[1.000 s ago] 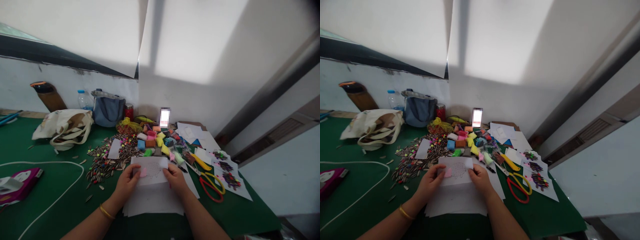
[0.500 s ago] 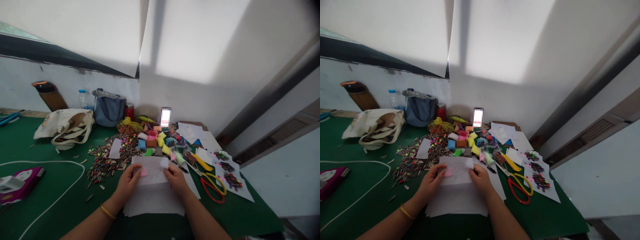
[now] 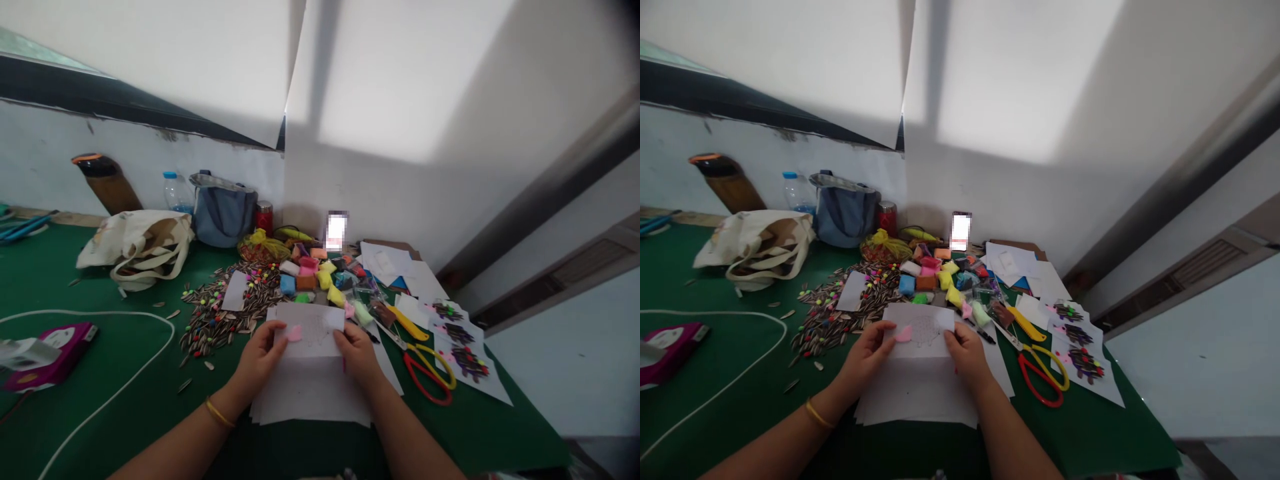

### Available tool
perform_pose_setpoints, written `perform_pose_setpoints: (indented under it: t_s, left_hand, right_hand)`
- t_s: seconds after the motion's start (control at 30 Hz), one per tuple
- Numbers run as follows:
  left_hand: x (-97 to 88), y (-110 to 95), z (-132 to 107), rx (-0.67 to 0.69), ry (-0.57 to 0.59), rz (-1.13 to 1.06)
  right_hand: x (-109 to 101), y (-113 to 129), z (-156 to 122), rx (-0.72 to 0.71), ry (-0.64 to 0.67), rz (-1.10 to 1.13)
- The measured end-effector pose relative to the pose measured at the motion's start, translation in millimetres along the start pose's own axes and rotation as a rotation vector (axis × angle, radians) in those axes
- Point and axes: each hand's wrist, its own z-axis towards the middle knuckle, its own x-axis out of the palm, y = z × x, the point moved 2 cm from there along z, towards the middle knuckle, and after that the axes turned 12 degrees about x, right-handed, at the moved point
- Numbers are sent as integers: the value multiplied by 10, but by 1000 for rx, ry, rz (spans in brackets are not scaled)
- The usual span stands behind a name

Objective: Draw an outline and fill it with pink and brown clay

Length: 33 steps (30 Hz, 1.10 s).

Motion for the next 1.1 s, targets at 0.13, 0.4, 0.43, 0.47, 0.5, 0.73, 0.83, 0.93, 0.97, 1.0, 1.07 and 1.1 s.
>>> perform_pose_setpoints:
  t_s: [0.13, 0.4, 0.43, 0.47, 0.5, 0.73, 0.83, 0.93, 0.97, 1.0, 1.07, 1.1]
  left_hand:
    - [34, 50, -8, -12, 38, 15]
    - [3, -21, 30, -6, 26, 108]
    - [1, -24, 31, -2, 35, 121]
    - [-1, -22, 30, -1, 42, 130]
    - [-2, -17, 30, -4, 49, 140]
    - [4, -25, 38, 6, 47, 110]
    - [3, -38, 37, 10, 30, 92]
    - [-5, -13, 31, -2, 13, 145]
    - [-6, 1, 29, -8, 12, 155]
    - [-6, 13, 27, -11, 13, 153]
    - [-3, 27, 24, -2, 14, 119]
    - [-2, 28, 24, 5, 14, 104]
  right_hand:
    - [6, 9, -2, 14, 22, 13]
    - [9, -6, 7, 2, 28, -1]
    - [5, -4, 6, -2, 25, -4]
    - [2, -4, 5, -4, 24, -8]
    - [-1, -7, 5, -5, 22, -13]
    - [0, -40, 3, -23, 45, -7]
    - [5, -24, -4, -22, 46, -7]
    - [4, -1, -8, -26, 40, -2]
    - [4, 5, -9, -24, 41, -2]
    - [4, 10, -10, -20, 40, -2]
    - [4, 16, -12, -10, 41, -7]
    - [4, 18, -13, -8, 42, -14]
